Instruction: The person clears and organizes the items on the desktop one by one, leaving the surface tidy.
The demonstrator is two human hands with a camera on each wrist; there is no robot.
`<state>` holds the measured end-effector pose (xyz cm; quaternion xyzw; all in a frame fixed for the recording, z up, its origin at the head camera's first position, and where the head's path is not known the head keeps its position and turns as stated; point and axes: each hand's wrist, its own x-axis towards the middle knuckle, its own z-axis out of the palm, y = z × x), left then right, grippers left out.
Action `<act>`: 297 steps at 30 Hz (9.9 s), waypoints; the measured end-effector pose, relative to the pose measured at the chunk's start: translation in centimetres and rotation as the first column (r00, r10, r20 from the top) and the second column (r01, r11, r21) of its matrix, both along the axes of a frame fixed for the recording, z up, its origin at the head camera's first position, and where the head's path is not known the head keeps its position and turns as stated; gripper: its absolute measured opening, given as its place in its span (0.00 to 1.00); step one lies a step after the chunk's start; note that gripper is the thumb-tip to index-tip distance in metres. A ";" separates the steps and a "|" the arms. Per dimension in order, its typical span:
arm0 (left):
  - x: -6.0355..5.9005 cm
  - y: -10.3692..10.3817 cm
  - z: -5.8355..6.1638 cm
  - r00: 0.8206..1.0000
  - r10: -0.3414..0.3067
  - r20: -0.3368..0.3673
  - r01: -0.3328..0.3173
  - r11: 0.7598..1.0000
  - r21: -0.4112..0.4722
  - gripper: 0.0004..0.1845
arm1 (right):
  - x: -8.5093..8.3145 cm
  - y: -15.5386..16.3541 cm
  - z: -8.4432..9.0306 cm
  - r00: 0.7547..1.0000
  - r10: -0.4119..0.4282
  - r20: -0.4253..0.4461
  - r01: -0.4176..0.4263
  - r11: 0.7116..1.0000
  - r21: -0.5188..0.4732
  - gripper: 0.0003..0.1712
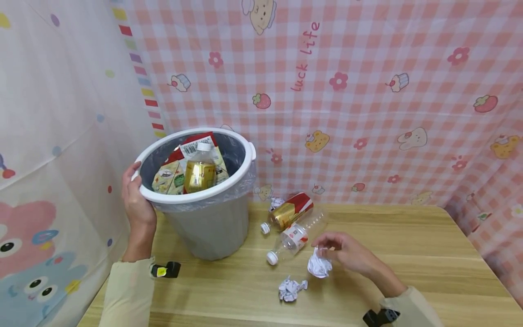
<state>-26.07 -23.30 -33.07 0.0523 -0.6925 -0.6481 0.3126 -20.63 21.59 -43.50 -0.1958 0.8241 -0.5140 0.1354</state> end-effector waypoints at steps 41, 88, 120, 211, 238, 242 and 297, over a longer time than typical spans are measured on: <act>0.0 0.2 -0.1 0.999 -0.011 -0.030 0.012 0.999 0.034 0.24 | -3.4 -3.3 10.6 0.982 -0.038 -0.183 0.036 0.999 -0.011 0.09; 0.0 0.0 -0.2 0.999 -0.014 -0.033 0.015 0.999 0.030 0.24 | -6.9 -8.9 18.8 0.978 -0.094 -0.187 0.056 0.978 -0.200 0.12; -0.2 0.0 -0.3 0.999 0.000 -0.040 0.001 1.000 0.018 0.25 | -8.9 -15.5 18.9 0.979 -0.178 -0.097 0.135 0.929 -0.346 0.12; 0.0 0.2 -0.1 0.999 -0.005 -0.048 0.006 1.000 0.030 0.24 | -8.1 -20.4 16.5 0.936 -0.076 -0.344 -0.009 0.971 -0.240 0.19; 0.0 0.2 -0.2 0.998 -0.005 -0.058 0.007 0.999 0.035 0.24 | -6.4 -16.3 15.0 0.945 -0.095 -0.313 -0.054 0.898 -0.437 0.16; -0.1 0.1 -0.2 0.998 -0.009 -0.056 0.011 0.999 0.037 0.24 | -6.0 -15.1 14.6 0.954 -0.096 -0.283 -0.036 0.903 -0.427 0.17; 0.0 0.0 -0.2 1.000 -0.003 -0.030 0.003 1.000 0.019 0.24 | 0.6 -4.4 -1.2 0.983 0.176 -0.047 -0.180 0.978 -0.105 0.15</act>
